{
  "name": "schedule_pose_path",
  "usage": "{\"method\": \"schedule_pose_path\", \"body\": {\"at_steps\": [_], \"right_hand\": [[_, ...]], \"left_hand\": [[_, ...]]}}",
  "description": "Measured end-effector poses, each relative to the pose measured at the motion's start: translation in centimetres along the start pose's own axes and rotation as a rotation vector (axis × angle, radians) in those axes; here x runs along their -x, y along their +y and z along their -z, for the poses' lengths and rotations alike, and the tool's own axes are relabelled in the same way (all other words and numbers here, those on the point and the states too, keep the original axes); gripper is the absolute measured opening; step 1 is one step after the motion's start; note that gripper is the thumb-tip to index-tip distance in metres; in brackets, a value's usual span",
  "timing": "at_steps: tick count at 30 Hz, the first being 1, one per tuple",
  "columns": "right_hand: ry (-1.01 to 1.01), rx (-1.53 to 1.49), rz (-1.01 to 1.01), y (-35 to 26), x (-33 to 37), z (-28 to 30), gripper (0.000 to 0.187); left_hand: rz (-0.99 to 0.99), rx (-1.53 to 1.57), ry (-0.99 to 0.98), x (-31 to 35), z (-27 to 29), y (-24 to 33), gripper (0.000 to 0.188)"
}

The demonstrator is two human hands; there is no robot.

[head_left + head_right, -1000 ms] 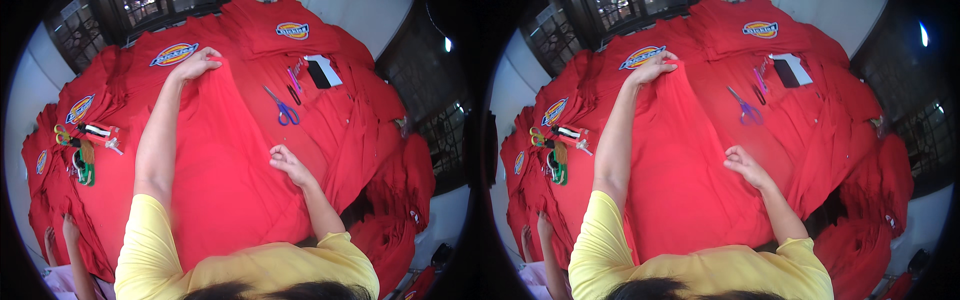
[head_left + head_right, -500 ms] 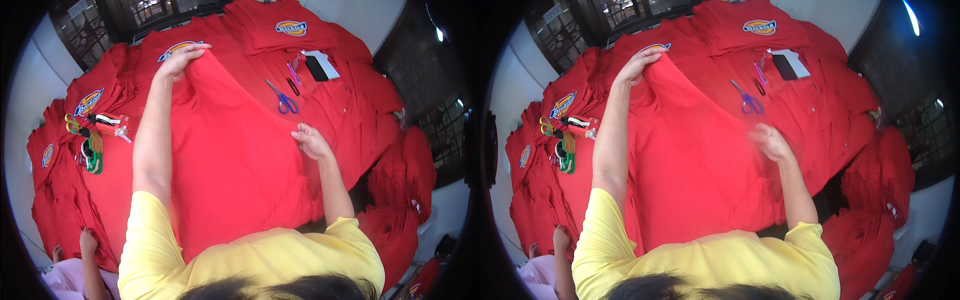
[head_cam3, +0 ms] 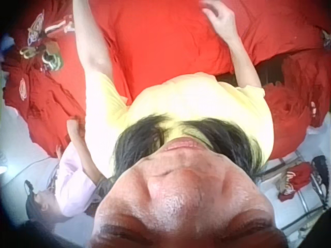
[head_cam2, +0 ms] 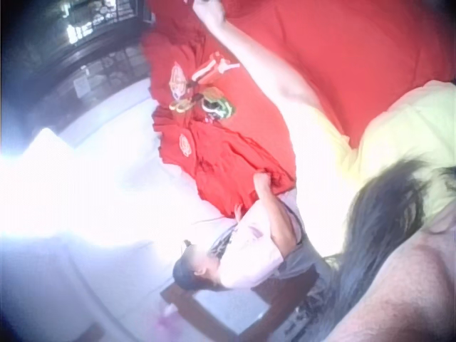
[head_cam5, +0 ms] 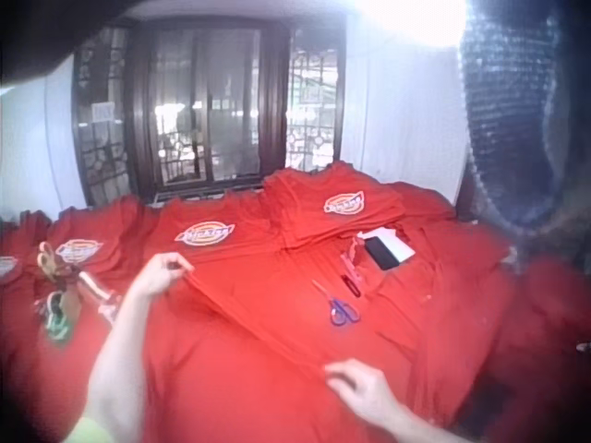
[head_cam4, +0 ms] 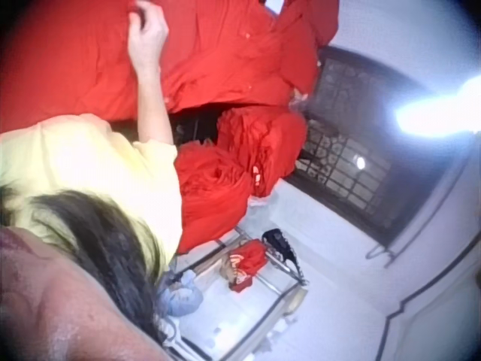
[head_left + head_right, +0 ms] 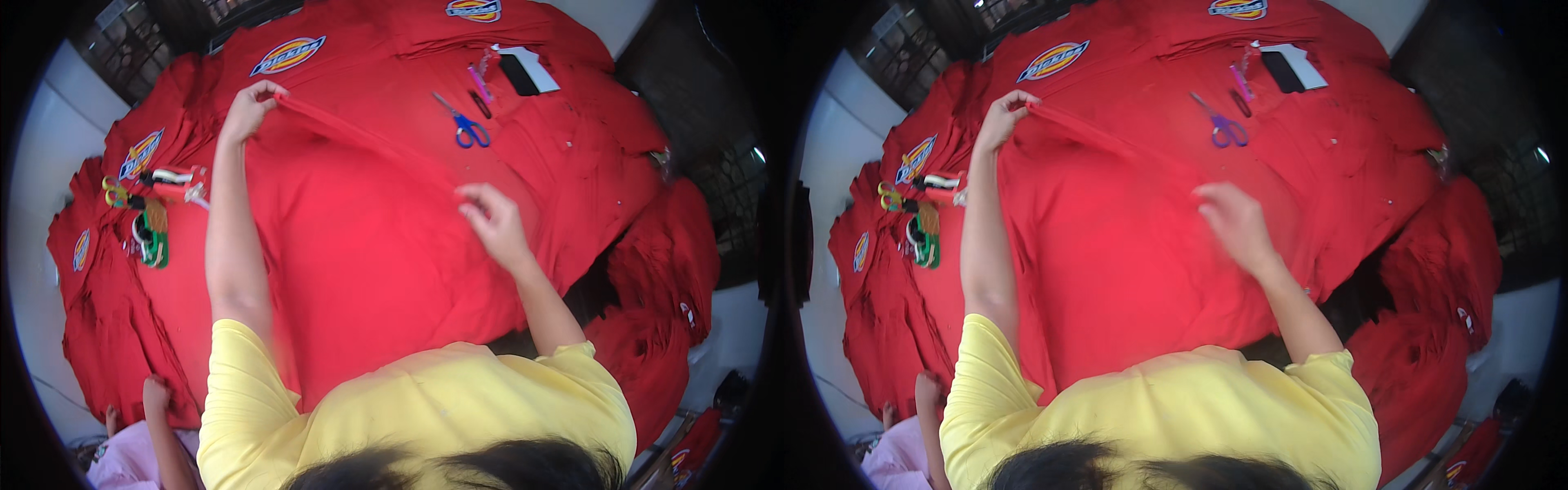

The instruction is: The person picks up a packaged shirt from a table, places it on a pile, and then spreads out red shirts on a table to cut off loose threads with shears.

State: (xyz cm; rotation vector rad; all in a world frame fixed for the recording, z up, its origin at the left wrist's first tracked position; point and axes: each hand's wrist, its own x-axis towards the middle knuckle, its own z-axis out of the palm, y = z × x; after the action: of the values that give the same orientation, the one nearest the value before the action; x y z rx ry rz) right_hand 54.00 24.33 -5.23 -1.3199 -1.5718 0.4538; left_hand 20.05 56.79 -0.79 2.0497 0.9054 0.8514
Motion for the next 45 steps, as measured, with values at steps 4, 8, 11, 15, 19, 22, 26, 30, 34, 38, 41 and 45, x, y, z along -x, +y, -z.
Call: {"method": "schedule_pose_path", "body": {"at_steps": [4, 8, 11, 15, 19, 22, 26, 30, 34, 38, 41, 45], "right_hand": [[-0.35, 0.429, 0.431, -0.4, 5.7, -5.6, 0.043], [-0.368, 0.527, 0.418, 1.1, 8.8, -9.0, 0.043], [-0.334, 0.526, 0.441, 1.4, 9.1, -9.2, 0.044], [-0.325, 0.532, 0.44, 1.6, 8.8, -9.4, 0.043], [-0.355, 0.52, 0.411, 1.8, 9.0, -9.5, 0.044], [-0.324, 0.53, 0.42, 1.9, 9.3, -9.4, 0.045], [-0.321, 0.498, 0.41, 1.8, 9.1, -9.5, 0.046], [-0.253, 0.402, 0.375, 2.4, 9.4, -9.5, 0.029], [-0.243, 0.317, 0.328, 2.5, 9.5, -9.7, 0.012], [-0.175, 0.27, 0.259, 2.0, 9.5, -9.7, 0.015], [-0.213, 0.316, 0.195, 1.5, 9.0, -9.3, 0.012], [-0.089, -0.064, 0.031, 4.1, 1.9, -3.6, 0.014]], "left_hand": [[0.399, 0.733, 0.3, 5.6, -3.2, -7.1, 0.019], [0.496, 1.027, 0.392, 9.6, -5.8, -10.1, 0.025], [0.455, 1.066, 0.368, 9.8, -5.3, -10.5, 0.026], [0.373, 1.161, 0.359, 10.0, -4.9, -11.3, 0.027], [0.164, 1.269, 0.3, 10.8, -4.9, -11.4, 0.027], [0.138, 1.361, 0.338, 10.9, -5.2, -11.1, 0.025], [0.113, 1.41, 0.332, 11.3, -4.7, -12.2, 0.022], [0.309, 1.439, 0.355, 10.2, -4.8, -11.2, 0.021], [0.049, 1.137, 0.307, 12.7, -3.1, -12.1, 0.019], [0.319, 0.032, 0.643, 18.3, -4.4, -1.5, 0.036], [0.58, -0.542, 0.408, 24.6, -8.3, 3.9, 0.052], [0.593, -0.461, 0.38, 33.4, -8.6, 3.4, 0.038]]}}
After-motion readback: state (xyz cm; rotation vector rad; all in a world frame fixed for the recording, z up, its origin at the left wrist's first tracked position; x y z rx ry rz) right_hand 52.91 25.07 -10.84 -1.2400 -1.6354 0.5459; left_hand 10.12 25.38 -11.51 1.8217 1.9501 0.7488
